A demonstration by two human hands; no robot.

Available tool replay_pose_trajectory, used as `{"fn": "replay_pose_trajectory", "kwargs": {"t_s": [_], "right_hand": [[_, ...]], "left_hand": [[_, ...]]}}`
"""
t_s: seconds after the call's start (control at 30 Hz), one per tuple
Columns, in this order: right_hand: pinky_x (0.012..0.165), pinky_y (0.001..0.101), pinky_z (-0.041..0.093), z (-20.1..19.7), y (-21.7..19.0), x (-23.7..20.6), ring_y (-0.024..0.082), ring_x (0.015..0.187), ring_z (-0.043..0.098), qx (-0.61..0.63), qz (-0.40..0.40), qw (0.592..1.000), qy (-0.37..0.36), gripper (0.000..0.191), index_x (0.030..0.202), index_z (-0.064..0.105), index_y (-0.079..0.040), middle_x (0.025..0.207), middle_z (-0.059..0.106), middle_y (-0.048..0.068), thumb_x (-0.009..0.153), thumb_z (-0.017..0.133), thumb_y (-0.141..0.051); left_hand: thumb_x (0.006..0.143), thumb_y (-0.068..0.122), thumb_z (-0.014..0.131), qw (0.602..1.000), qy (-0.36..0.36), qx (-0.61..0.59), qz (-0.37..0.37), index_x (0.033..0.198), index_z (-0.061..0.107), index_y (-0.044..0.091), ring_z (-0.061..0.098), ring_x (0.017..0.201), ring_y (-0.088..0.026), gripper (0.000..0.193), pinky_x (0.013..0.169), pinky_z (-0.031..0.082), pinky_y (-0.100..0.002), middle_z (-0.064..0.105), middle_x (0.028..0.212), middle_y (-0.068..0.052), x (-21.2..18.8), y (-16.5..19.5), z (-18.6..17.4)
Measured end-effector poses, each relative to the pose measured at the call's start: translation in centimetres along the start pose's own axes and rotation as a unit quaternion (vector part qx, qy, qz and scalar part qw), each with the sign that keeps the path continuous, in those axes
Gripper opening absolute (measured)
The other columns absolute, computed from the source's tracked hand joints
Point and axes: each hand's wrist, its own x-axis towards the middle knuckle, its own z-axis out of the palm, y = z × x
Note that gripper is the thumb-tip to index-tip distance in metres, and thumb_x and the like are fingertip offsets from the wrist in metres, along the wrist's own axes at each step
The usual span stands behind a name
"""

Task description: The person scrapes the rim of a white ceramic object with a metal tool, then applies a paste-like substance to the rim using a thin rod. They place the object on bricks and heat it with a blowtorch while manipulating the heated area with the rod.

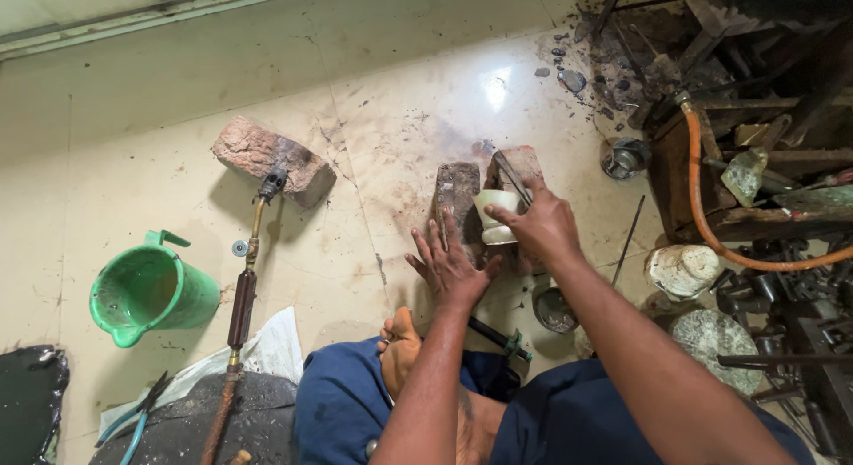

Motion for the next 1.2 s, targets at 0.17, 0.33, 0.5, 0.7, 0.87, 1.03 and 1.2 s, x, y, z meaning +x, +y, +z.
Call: {"fn": "replay_pose_trajectory", "kwargs": {"t_s": [0.17,0.33,0.5,0.7,0.87,1.03,1.2], "right_hand": [[0.075,0.0355,0.059,-2.6,1.9,-1.3,0.017,0.089,0.068,0.143,0.067,0.987,0.0,0.068,0.146,0.05,-0.016,0.12,0.071,0.01,0.088,0.074,-0.044],[0.058,0.033,0.048,-5.2,10.7,-7.0,0.015,0.068,0.062,0.184,0.035,0.982,0.041,0.041,0.14,0.066,-0.014,0.095,0.077,0.007,0.101,0.061,-0.024],[0.057,0.03,0.051,-4.6,18.0,-16.8,0.015,0.063,0.065,0.139,0.061,0.988,0.011,0.041,0.129,0.075,-0.013,0.075,0.078,0.01,0.09,0.075,-0.023],[0.062,0.0351,0.052,-6.5,21.1,-20.4,0.02,0.068,0.069,0.095,0.147,0.984,0.046,0.034,0.125,0.078,-0.015,0.079,0.078,0.013,0.092,0.076,-0.026],[0.072,0.0403,0.056,-6.0,21.2,-18.1,0.028,0.079,0.071,-0.107,-0.146,0.975,0.129,0.026,0.113,0.08,-0.015,0.097,0.076,0.011,0.091,0.075,-0.026],[0.076,0.0449,0.057,-4.1,20.7,-14.4,0.032,0.088,0.07,-0.233,-0.168,0.955,0.073,0.021,0.109,0.082,-0.019,0.096,0.076,0.007,0.09,0.071,-0.021],[0.078,0.0468,0.057,-2.0,19.7,-12.0,0.035,0.092,0.069,-0.29,-0.145,0.946,-0.006,0.037,0.106,0.08,-0.016,0.097,0.073,0.011,0.077,0.078,-0.039]], "left_hand": [[0.06,0.06,0.089,1.0,0.01,0.014,-0.007,0.164,0.005,0.027,0.0,0.156,-0.043,0.137,0.117,0.001,-0.073,0.022,0.168,-0.019,-0.2,0.0,0.1],[0.062,0.061,0.091,0.998,0.046,-0.04,0.018,0.164,0.008,0.025,0.003,0.156,-0.045,0.136,0.118,0.004,-0.071,0.024,0.167,-0.021,-1.5,1.4,-1.4],[0.078,0.063,0.082,0.973,0.135,-0.073,0.171,0.165,0.017,0.017,0.018,0.156,-0.047,0.118,0.125,0.017,-0.061,0.03,0.168,-0.022,-2.6,1.5,-5.9],[0.092,0.041,0.08,0.964,0.168,-0.023,0.207,0.163,0.031,0.007,0.04,0.149,-0.04,0.093,0.127,0.03,-0.053,0.044,0.158,-0.021,-4.4,-4.8,-14.7],[0.093,0.035,0.079,0.967,0.16,0.085,0.181,0.158,0.037,0.002,0.048,0.142,-0.042,0.085,0.117,0.036,-0.055,0.051,0.152,-0.026,-9.2,-9.8,-17.6],[0.089,0.035,0.078,0.978,0.112,0.149,0.093,0.153,0.044,0.0,0.054,0.131,-0.045,0.08,0.11,0.041,-0.055,0.055,0.144,-0.029,-13.2,-11.5,-16.5],[0.095,0.03,0.073,0.986,0.116,0.118,0.029,0.152,0.048,-0.001,0.059,0.124,-0.045,0.07,0.105,0.048,-0.051,0.058,0.14,-0.027,-13.3,-11.2,-16.1]]}}
